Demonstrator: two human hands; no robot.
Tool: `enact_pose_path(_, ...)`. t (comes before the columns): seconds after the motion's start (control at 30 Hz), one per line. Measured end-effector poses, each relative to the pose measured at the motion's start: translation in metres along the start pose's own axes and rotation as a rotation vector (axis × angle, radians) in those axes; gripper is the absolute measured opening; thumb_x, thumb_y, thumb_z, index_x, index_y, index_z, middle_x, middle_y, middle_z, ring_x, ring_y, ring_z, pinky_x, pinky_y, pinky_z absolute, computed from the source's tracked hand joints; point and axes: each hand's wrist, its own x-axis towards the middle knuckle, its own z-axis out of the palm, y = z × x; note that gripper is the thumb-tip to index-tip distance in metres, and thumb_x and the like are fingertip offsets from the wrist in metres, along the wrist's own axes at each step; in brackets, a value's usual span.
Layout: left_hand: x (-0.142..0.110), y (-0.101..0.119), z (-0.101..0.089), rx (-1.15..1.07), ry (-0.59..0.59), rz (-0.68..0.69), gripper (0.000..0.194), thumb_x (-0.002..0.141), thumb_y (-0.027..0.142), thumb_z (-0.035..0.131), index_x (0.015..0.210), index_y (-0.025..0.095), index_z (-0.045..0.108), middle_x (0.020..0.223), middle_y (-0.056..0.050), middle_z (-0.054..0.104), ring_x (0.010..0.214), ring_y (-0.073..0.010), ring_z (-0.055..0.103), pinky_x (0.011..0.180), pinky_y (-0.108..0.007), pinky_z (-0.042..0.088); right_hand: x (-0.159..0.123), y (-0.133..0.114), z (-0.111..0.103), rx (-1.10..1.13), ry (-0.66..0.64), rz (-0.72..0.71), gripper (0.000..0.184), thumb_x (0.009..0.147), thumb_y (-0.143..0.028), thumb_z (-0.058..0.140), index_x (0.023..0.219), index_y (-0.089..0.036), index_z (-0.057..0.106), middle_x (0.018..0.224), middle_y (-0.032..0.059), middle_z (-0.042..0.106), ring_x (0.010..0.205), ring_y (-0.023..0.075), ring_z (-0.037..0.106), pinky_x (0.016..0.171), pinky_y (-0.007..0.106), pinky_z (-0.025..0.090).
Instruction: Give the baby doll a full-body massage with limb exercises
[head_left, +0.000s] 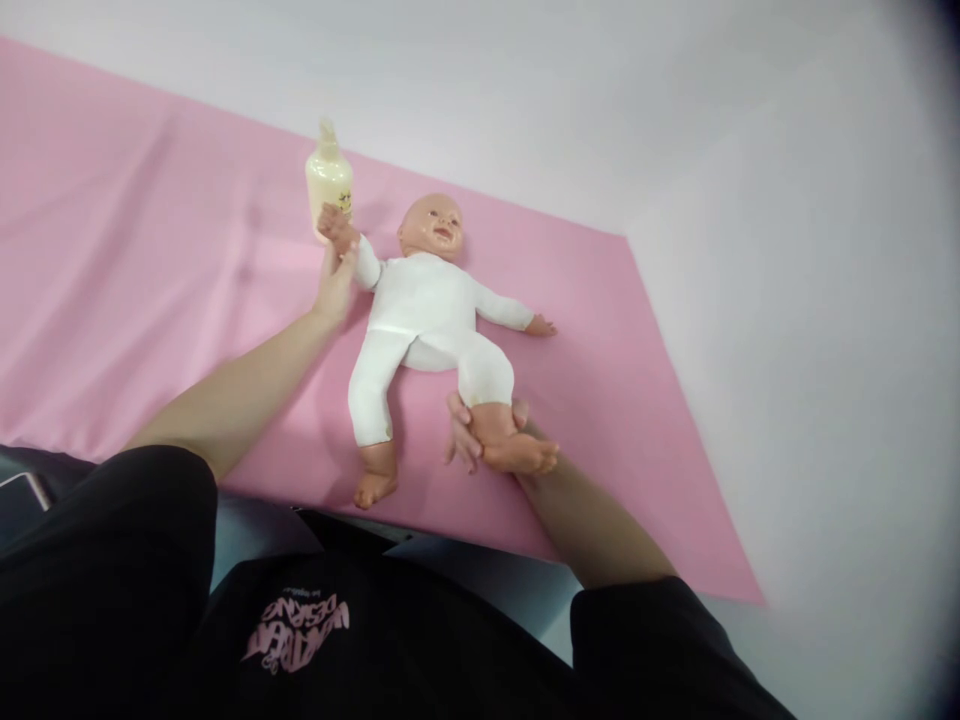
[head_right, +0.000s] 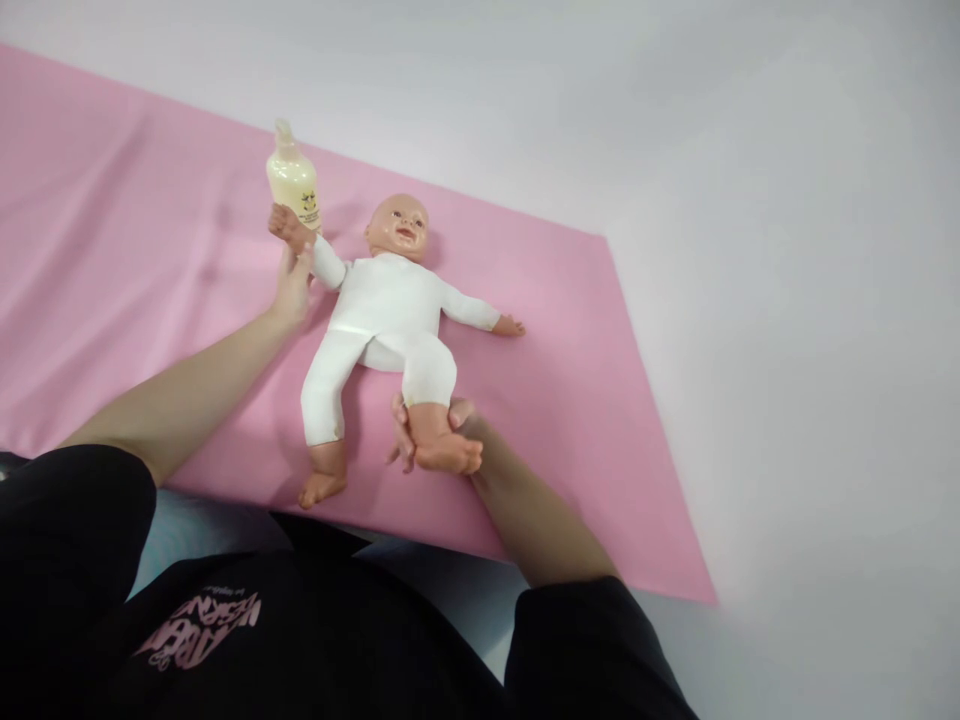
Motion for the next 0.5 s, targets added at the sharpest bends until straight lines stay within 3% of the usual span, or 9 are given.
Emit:
enact_pose_path(0.07,-0.006,0.013,0.006,0.116,-0.175,0.125,0.078,0.088,0.088,0.057,0.137,0.028,0.059,0.141,-0.013,0.066,0.135,-0.0344,0.059,0.116,-0.057,0.046,0.001,-0.001,0.000,-0.013,0.176,-0.181,0.063,0.072,-0.066,0.088,0.108,-0.022,0.062,0.084,-0.0003,0.076,0.077,0.0189,0.077,0.112,0.051,0.055)
enact_pose_path(0.17,-0.015,0.032,0.015,0.323,-0.477,0.323,0.070,0.083,0.084,0.065,0.120,0.025,0.071,0.126,-0.015,0.073,0.125,-0.0358,0.065,0.116,-0.059,0.043,0.008,-0.005,0.007,-0.032,0.707,-0.390,0.051,0.081,-0.061,0.080,0.110,-0.022,0.066,0.089,-0.0014,0.075,0.081,0.0147,0.072,0.111,0.041,0.055)
enact_pose_path(0.27,-0.019,0.045,0.019,0.433,-0.535,0.382,0.068,0.085,0.083,0.062,0.118,0.025,0.073,0.127,-0.015,0.074,0.126,-0.0362,0.064,0.117,-0.058,0.041,0.016,-0.008,0.016,-0.063,1.060,-0.448,0.033,0.087,-0.050,0.073,0.106,-0.023,0.070,0.100,0.0011,0.077,0.094,0.0167,0.072,0.108,0.036,0.056)
enact_pose_path(0.37,-0.018,0.047,0.020,0.462,-0.539,0.390,0.066,0.085,0.081,0.061,0.119,0.025,0.073,0.128,-0.015,0.074,0.126,-0.0357,0.064,0.116,-0.057,0.042,0.020,-0.009,0.019,-0.084,1.139,-0.470,0.023,0.090,-0.044,0.070,0.104,-0.025,0.072,0.104,0.0017,0.079,0.089,0.0165,0.071,0.097,0.035,0.060)
enact_pose_path(0.5,-0.017,0.045,0.018,0.449,-0.532,0.424,0.063,0.087,0.078,0.062,0.119,0.025,0.073,0.126,-0.015,0.075,0.124,-0.0352,0.065,0.114,-0.056,0.043,0.022,-0.010,0.020,-0.053,1.080,-0.491,0.022,0.087,-0.040,0.073,0.103,-0.025,0.073,0.100,0.0004,0.081,0.077,0.0145,0.069,0.083,0.031,0.061)
